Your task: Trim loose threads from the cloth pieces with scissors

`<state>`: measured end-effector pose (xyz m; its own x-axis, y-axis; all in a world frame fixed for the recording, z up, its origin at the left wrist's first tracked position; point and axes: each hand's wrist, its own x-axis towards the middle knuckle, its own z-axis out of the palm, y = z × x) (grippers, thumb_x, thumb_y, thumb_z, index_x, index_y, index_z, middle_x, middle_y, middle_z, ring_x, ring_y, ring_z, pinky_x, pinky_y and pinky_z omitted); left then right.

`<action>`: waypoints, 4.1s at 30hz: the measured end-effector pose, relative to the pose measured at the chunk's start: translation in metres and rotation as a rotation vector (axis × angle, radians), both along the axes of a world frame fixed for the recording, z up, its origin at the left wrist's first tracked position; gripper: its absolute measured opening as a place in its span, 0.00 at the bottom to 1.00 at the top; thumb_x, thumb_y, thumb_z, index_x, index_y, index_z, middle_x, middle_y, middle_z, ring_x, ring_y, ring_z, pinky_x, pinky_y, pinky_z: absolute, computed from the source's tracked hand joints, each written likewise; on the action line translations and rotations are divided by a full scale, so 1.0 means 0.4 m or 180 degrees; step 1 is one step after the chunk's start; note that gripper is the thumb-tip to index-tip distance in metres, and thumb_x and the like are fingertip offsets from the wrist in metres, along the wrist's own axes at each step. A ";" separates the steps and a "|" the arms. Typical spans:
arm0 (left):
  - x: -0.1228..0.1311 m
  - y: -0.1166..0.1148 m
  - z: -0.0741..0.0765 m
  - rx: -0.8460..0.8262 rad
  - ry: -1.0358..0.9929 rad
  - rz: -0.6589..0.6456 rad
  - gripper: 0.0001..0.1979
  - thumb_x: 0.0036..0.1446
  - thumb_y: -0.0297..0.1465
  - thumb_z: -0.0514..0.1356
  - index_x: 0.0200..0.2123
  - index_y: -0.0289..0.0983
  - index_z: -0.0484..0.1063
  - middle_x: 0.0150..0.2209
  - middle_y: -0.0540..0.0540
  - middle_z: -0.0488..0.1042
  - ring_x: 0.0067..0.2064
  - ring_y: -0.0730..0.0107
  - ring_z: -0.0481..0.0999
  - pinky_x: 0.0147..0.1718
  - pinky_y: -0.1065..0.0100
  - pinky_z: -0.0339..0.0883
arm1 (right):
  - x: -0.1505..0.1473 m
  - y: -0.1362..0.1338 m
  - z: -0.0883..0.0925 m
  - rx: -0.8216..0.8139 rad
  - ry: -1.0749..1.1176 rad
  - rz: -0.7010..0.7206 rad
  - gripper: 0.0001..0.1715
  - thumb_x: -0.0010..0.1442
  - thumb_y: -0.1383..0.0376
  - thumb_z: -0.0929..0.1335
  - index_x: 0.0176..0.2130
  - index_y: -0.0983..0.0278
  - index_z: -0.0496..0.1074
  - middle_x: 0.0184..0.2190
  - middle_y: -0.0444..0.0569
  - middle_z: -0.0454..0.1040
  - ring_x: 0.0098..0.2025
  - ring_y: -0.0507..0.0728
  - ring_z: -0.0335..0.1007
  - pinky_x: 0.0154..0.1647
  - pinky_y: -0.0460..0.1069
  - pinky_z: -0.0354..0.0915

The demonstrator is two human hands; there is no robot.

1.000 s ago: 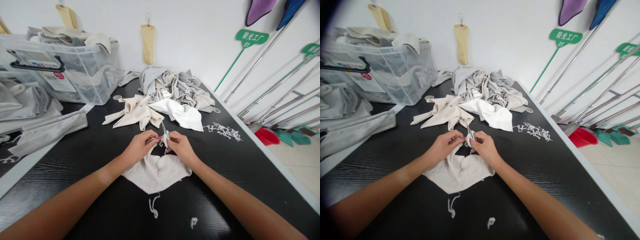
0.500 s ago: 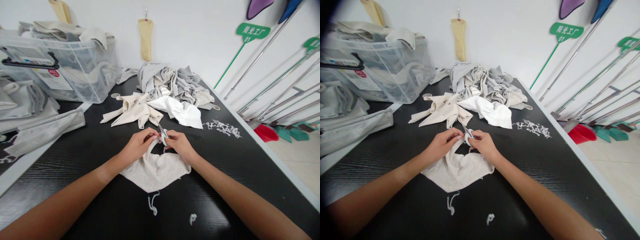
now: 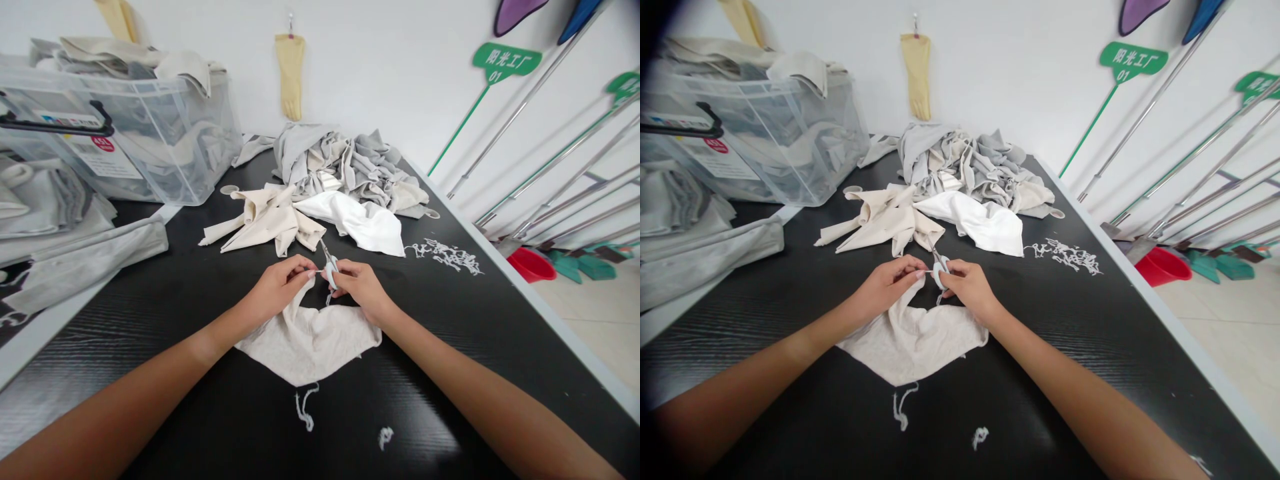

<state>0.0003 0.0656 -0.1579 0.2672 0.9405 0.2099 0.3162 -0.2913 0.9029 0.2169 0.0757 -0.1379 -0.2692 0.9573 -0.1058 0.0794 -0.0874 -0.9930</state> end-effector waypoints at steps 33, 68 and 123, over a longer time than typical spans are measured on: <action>-0.007 0.007 0.014 -0.0086 -0.0117 0.0250 0.14 0.69 0.42 0.59 0.39 0.38 0.78 0.36 0.48 0.79 0.39 0.65 0.76 0.39 0.66 0.67 | -0.020 -0.061 0.112 -0.0062 -0.0082 -0.0160 0.23 0.59 0.46 0.75 0.36 0.64 0.80 0.21 0.39 0.57 0.21 0.48 0.47 0.17 0.46 0.48; -0.013 -0.009 0.033 0.0028 -0.0390 0.0642 0.15 0.72 0.41 0.55 0.37 0.38 0.73 0.36 0.49 0.75 0.40 0.66 0.73 0.43 0.66 0.66 | -0.026 -0.076 0.058 -0.0846 -0.0630 0.1020 0.33 0.61 0.37 0.70 0.28 0.63 0.72 0.15 0.36 0.53 0.16 0.47 0.46 0.17 0.45 0.46; 0.018 -0.054 0.054 0.0366 0.0142 0.0709 0.12 0.74 0.38 0.51 0.41 0.40 0.71 0.37 0.49 0.75 0.39 0.66 0.74 0.42 0.66 0.64 | -0.068 -0.135 0.054 0.1050 -0.2973 0.0113 0.32 0.70 0.47 0.66 0.22 0.62 0.61 0.19 0.43 0.65 0.23 0.51 0.51 0.29 0.51 0.42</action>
<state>0.0075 0.0440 -0.1361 0.0676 0.9479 0.3114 0.4230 -0.3099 0.8515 0.1897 0.0217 -0.1164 -0.2425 0.9700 -0.0197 0.8401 0.1998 -0.5043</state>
